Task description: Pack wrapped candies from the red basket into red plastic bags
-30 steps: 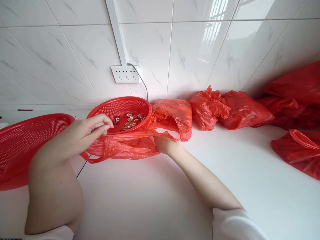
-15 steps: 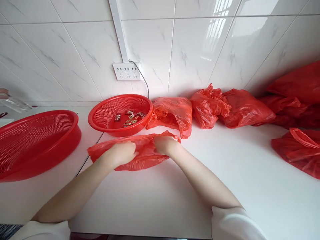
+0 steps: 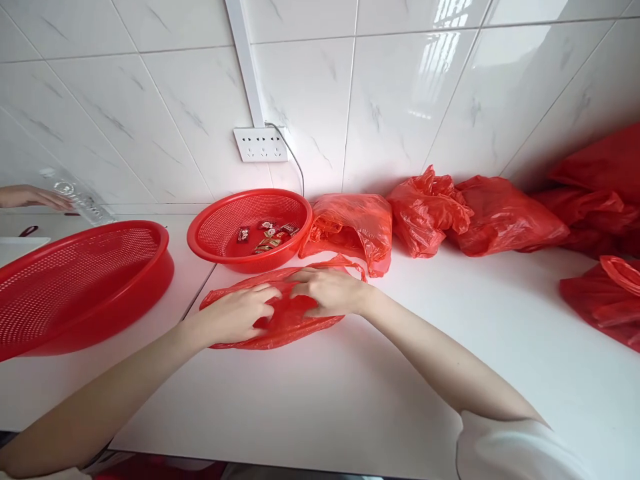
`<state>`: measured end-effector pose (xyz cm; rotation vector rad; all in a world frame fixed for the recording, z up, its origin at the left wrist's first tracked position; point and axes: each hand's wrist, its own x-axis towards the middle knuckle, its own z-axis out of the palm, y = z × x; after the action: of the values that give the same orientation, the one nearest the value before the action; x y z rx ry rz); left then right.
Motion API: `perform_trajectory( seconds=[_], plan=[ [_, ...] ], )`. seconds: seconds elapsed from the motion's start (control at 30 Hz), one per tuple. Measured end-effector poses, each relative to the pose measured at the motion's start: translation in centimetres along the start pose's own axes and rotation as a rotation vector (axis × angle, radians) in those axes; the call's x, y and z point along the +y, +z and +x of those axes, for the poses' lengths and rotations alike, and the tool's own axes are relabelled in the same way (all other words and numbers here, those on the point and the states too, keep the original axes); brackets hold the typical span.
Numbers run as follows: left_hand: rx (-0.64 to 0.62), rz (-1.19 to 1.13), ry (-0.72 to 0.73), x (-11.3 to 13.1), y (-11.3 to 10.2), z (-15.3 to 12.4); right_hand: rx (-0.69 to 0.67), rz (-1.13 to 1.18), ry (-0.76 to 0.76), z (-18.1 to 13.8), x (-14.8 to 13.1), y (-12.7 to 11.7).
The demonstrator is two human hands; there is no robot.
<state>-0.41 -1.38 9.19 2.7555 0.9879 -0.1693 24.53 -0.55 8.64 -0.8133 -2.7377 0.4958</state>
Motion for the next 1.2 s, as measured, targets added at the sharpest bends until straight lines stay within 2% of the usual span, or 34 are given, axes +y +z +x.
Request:
perform_trajectory(
  seconds=[0.1,0.2,0.33,0.43,0.57,0.63,0.7,0.8,0.87,0.9,0.97,1.0,1.03,1.1,1.13,1.2],
  plan=[
    [-0.067,-0.097,0.087,-1.8,0.9,-0.4,-0.124,-0.027,0.237,-0.5,2.4,1.6],
    [-0.142,-0.229,0.046,-3.7,1.8,-0.6,-0.212,-0.001,0.392,-1.0,4.4,3.1],
    [-0.072,-0.364,-0.091,-4.8,2.5,-1.2,-0.227,0.051,0.356,-1.7,5.0,4.1],
    [-0.023,-0.426,-0.105,-4.9,2.9,-1.7,-0.264,0.132,0.309,-2.2,4.5,4.2],
    [0.044,-0.550,-0.103,-5.4,3.8,-1.8,-0.335,0.201,0.384,-2.4,4.0,3.9],
    [0.135,-0.691,-0.142,-5.8,4.3,-1.3,-0.349,0.208,0.433,-2.2,3.7,3.4],
    [0.256,-0.940,-0.301,-6.3,4.3,-0.6,-0.337,0.213,0.447,-1.8,3.1,2.5],
    [0.382,-1.358,-0.673,-7.2,3.2,0.3,-0.278,0.220,0.400,-1.1,1.4,0.2],
    [0.363,-1.562,-0.826,-7.7,1.9,0.7,-0.234,0.287,0.328,-0.6,-0.2,-1.3],
    [0.326,-1.654,-0.845,-7.8,1.3,0.8,-0.223,0.338,0.287,-0.3,-0.9,-1.9],
    [0.247,-1.837,-0.783,-7.6,0.6,1.1,-0.207,0.438,0.219,0.3,-2.1,-2.6],
    [0.260,-1.919,-0.710,-7.4,0.5,1.2,-0.196,0.468,0.193,0.6,-2.5,-2.6],
    [0.330,-1.992,-0.628,-7.0,0.6,1.4,-0.178,0.483,0.168,0.9,-2.8,-2.6],
    [0.576,-2.075,-0.491,-6.1,1.5,1.8,-0.134,0.489,0.129,1.3,-3.1,-2.4],
    [0.696,-2.087,-0.460,-5.6,2.1,2.1,-0.124,0.492,0.117,1.4,-3.1,-2.4],
    [0.823,-2.078,-0.449,-4.7,3.4,2.6,-0.141,0.530,0.100,0.9,-3.2,-2.8]
  ],
)
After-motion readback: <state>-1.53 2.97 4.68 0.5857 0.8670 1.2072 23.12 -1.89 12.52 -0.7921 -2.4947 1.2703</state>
